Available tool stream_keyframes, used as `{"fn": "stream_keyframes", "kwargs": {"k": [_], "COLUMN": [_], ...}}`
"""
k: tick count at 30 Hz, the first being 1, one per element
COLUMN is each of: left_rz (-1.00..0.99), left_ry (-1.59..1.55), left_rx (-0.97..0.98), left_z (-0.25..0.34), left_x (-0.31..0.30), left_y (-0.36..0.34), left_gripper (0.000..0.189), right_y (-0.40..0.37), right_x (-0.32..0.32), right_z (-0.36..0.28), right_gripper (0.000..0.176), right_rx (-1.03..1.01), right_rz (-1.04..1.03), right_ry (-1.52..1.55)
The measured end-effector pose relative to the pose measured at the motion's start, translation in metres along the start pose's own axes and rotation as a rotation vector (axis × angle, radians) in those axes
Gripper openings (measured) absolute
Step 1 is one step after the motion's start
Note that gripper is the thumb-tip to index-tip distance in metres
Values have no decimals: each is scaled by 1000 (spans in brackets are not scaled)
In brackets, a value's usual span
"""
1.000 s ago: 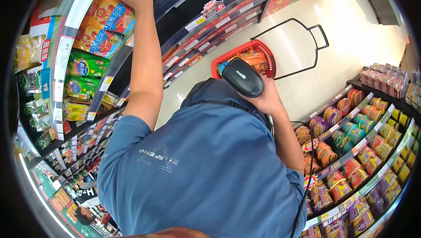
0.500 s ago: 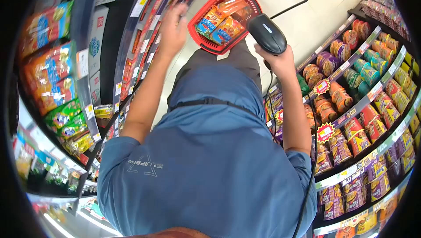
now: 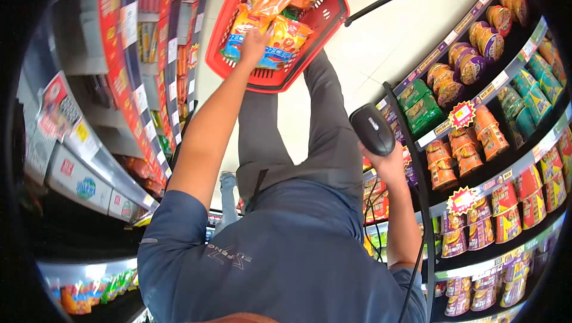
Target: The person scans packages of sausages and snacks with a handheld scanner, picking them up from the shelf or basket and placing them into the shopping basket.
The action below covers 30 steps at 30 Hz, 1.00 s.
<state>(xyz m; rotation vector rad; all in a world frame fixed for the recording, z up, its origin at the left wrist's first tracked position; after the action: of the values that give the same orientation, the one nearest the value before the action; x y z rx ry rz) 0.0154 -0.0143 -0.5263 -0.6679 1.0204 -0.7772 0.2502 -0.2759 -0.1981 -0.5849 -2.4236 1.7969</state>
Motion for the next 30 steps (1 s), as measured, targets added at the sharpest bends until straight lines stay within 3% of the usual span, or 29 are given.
{"fn": "stream_keyframes", "kwargs": {"k": [2,3,5,8,12,16,18,20,24,26,29,30], "left_rz": [68,61,27,-15,48,72,127,122,172,147,127,112], "left_ry": [-681,-682,-909,-882,-826,-903,-980,-1138,-1001,-994,-968,-1033], "left_rx": [-67,-61,-427,-544,-287,-110,-77,-175,-121,-30,23,56], "left_z": [42,43,21,18,22,59,79,87,92,107,121,135], "left_x": [-19,-12,7,8,5,-13,-31,-50,-105,-143,-194,-213], "left_y": [15,34,69,70,60,28,7,-25,-117,-182,-271,-303], "left_gripper": [37,37,40,37,22,23,19,16,15,15,12,11], "right_y": [7,12,16,18,15,11,7,0,-16,-27,-30,-25], "right_x": [5,5,5,-2,-12,-11,-7,-3,8,25,41,49], "right_z": [7,16,19,8,-3,-22,-35,-51,-98,-128,-155,-154], "right_gripper": [27,28,28,27,26,27,28,32,49,56,65,69], "right_rx": [21,-8,12,2,1,-139,-167,-244,-546,-925,-833,-694], "right_rz": [7,9,18,50,77,75,23,16,-45,-86,-230,-345], "right_ry": [12,-36,-59,-73,-121,-128,-143,-125,-355,-561,-180,-21]}}
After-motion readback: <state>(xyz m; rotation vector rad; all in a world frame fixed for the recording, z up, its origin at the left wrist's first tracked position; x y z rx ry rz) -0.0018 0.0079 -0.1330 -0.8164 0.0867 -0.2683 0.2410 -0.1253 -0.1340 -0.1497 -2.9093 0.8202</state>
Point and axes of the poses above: each hand's wrist, its own y-axis towards the middle knuckle, its own x-axis out of the palm, z = x × y, the point moved 6 cm from there along y, towards the middle knuckle, and after that the axes turned 2 degrees about -z, right-handed, at the moved point
